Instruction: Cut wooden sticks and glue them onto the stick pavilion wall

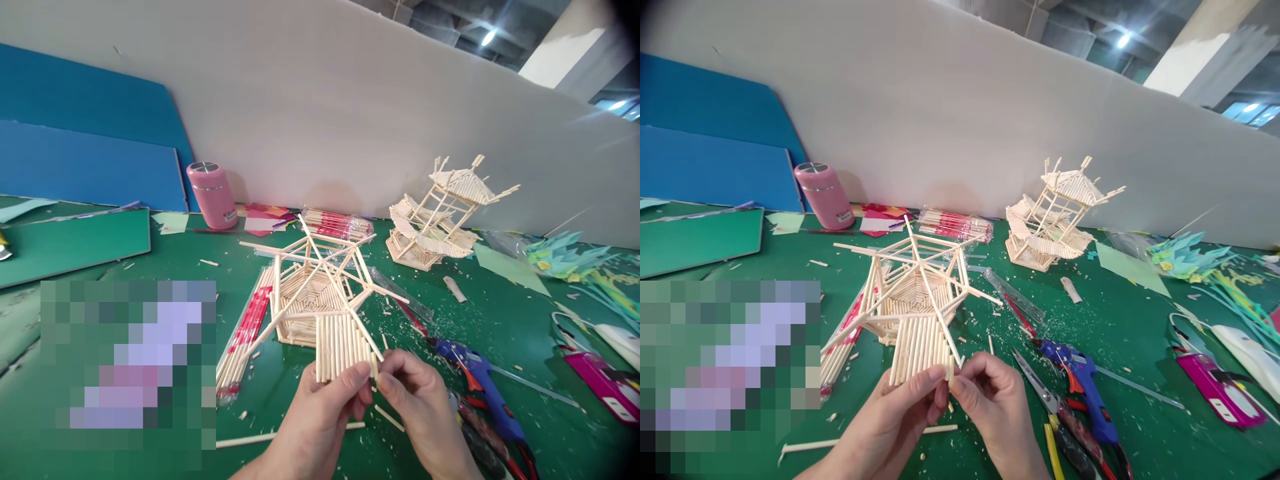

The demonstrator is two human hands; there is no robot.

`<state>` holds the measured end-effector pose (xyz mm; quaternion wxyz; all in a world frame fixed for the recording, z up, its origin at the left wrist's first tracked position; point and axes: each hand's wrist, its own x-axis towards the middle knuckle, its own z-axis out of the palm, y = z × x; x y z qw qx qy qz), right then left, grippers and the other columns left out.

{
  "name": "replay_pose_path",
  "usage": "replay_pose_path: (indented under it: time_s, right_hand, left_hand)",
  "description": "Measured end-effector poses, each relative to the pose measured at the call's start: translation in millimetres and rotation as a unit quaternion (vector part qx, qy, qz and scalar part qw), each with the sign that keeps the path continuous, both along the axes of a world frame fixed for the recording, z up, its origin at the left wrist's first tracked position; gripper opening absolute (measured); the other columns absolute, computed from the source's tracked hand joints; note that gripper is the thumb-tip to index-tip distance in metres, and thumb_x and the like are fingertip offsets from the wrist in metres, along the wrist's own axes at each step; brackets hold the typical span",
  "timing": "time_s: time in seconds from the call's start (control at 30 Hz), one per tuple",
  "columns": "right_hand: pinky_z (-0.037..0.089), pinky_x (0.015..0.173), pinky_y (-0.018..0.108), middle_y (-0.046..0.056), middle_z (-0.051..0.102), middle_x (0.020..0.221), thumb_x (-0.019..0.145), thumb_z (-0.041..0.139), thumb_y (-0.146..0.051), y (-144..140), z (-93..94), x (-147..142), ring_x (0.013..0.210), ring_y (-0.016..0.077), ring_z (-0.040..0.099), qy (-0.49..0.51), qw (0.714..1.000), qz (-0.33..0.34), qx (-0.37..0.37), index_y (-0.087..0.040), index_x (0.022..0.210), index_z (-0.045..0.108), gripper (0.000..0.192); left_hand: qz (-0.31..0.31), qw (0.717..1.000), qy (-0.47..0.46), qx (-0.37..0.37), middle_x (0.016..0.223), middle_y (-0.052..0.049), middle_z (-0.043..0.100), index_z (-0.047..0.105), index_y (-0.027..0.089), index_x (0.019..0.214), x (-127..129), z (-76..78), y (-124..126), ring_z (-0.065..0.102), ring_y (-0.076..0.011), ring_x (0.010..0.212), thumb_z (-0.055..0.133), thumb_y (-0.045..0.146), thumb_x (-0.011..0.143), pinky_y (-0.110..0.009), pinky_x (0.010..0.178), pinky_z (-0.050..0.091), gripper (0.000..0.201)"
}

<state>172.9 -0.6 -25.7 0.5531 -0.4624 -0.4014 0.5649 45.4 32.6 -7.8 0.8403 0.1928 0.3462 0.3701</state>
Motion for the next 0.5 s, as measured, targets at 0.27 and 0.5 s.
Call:
replay_pose_path:
  time_s: [0.27, 0.5]
  right_hand:
    - [0.043, 0.052, 0.022, -0.002, 0.062, 0.059, 0.079, 0.061, -0.034, -5.0, 17.1, -3.6, 0.055, 0.0136, 0.056, -0.163, 0.985, -0.049, 0.01, -0.02, 0.064, 0.059, 0.02]
    - [0.032, 0.047, 0.022, -0.002, 0.056, 0.056, 0.078, 0.059, -0.036, -6.5, 21.8, -5.2, 0.05, 0.0111, 0.043, -0.248, 0.965, -0.086, 0.005, -0.019, 0.062, 0.062, 0.023]
  left_hand:
    - [0.003, 1.0, -0.012, -0.008, 0.054, 0.001, 0.053, 0.06, 0.013, 0.059, 0.1, 1.1, 1.1, 0.043, -0.0107, 0.055, 0.07, 0.025, 0.068, -0.024, 0.056, 0.034, 0.018]
    - [0.0, 1.0, -0.015, 0.003, 0.053, 0.0, 0.053, 0.06, 0.012, 0.058, -1.1, 2.6, 1.1, 0.043, -0.0107, 0.054, 0.068, 0.025, 0.069, -0.024, 0.055, 0.034, 0.019]
